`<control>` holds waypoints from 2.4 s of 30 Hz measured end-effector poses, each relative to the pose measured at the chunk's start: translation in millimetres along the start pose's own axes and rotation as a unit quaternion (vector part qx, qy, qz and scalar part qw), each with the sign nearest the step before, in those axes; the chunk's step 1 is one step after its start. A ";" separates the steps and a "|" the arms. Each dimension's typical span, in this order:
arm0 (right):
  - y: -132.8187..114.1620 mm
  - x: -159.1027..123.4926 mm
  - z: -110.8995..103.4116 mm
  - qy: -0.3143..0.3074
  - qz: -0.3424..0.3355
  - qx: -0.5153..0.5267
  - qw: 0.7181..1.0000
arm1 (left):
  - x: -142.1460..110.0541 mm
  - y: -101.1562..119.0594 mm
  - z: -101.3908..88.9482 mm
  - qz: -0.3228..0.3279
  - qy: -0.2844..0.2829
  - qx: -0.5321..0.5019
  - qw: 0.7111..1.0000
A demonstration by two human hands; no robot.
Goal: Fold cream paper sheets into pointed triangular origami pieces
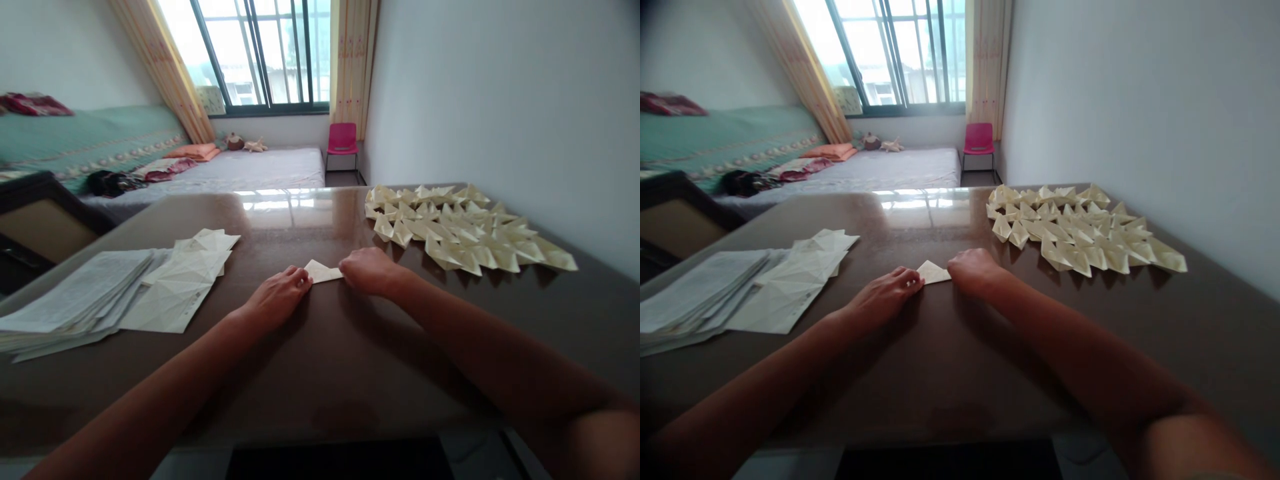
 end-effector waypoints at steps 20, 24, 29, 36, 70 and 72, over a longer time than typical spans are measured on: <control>36.8 24.5 15.9 -0.026 -0.105 0.401 0.910 | 37.8 -4.6 13.0 -0.068 0.072 -0.106 0.989; 53.6 27.0 20.1 -0.034 -0.023 0.406 0.913 | 31.1 -2.0 15.9 -0.072 0.099 -0.094 0.988; 44.4 28.0 29.5 -0.090 -0.039 0.408 0.908 | 29.9 1.2 15.8 -0.079 0.102 -0.052 0.990; 34.9 29.9 21.7 -0.009 -0.054 0.341 0.938 | 31.5 1.8 14.5 -0.088 0.085 -0.053 0.991; 18.8 26.1 20.4 0.047 -0.031 0.186 0.981 | 36.6 0.4 16.6 -0.113 0.068 -0.076 0.988; 19.2 25.0 19.0 0.065 -0.019 0.184 0.981 | 37.7 -0.8 16.6 -0.103 0.067 -0.081 0.989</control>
Point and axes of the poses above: each hand's wrist, its own x-axis towards the middle knuckle, its own z-axis out of the palm, y = z × x, the point moved 6 cm from there along x, towards the middle knuckle, and after that the axes turned 3 degrees about -x, right-handed, at the moved point
